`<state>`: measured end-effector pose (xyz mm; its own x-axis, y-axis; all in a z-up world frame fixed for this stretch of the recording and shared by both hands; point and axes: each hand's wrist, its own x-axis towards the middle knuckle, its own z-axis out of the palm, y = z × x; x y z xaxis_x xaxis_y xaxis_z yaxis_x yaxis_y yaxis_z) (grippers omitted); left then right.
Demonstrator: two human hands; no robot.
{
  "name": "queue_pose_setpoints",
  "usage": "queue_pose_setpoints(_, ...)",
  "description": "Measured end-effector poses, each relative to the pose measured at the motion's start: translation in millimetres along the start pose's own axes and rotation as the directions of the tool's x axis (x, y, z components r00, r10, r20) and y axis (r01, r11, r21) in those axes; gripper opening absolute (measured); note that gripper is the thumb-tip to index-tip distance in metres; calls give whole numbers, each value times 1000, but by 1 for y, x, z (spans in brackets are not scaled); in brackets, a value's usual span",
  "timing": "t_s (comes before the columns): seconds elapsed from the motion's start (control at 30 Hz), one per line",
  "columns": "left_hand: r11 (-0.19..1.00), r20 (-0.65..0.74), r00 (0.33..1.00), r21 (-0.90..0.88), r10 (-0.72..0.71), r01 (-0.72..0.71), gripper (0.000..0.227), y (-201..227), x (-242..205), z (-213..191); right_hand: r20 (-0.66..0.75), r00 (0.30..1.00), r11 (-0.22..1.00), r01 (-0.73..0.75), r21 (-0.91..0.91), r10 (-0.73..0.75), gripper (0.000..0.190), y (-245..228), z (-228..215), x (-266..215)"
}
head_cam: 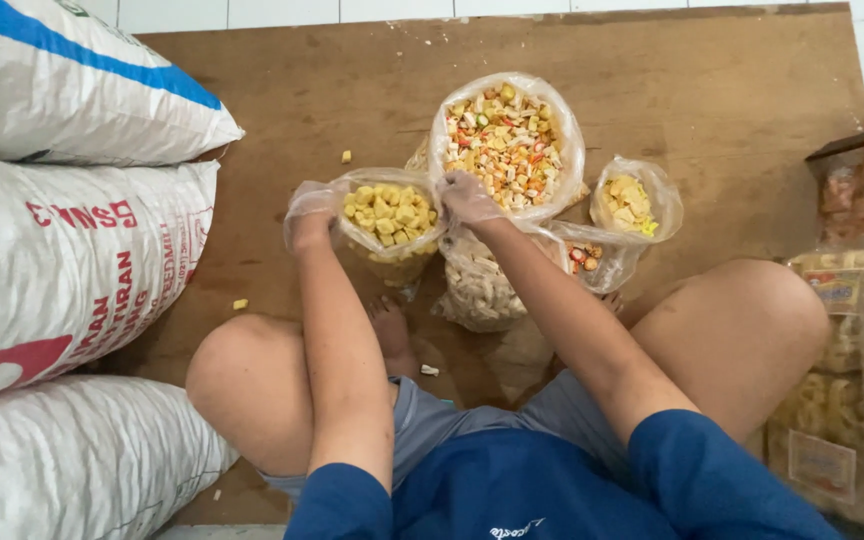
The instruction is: The person sits on the floor and sorts mixed snack pieces from a large central bag into several smaller plastic bags. They use gloved hands to pick and separate different snack types, placing them into designated bags.
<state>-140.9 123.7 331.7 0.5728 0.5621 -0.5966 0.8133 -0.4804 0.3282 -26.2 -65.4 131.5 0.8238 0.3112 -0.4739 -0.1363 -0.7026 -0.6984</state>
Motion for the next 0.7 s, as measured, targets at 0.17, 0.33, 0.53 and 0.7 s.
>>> queue_pose_setpoints(0.17,988,-130,991,155,-5,25,30,12,46,21,-48,988,989,144,-17,-144,36,-29,-22,-25)
queue_pose_setpoints(0.33,866,319,937,417,143,-275,50,38,13,54,-71,984,987,159,-33,-161,32,-32,-27,-36)
queue_pose_setpoints(0.53,537,442,854,667,273,-517,41,40,98,110,-36,982,974,180,-140,-186,31,-4,-28,-10)
queue_pose_setpoints(0.7,809,291,931,479,221,-342,41,31,108,125,-221,949,929,140,-343,-225,26,37,-63,16)
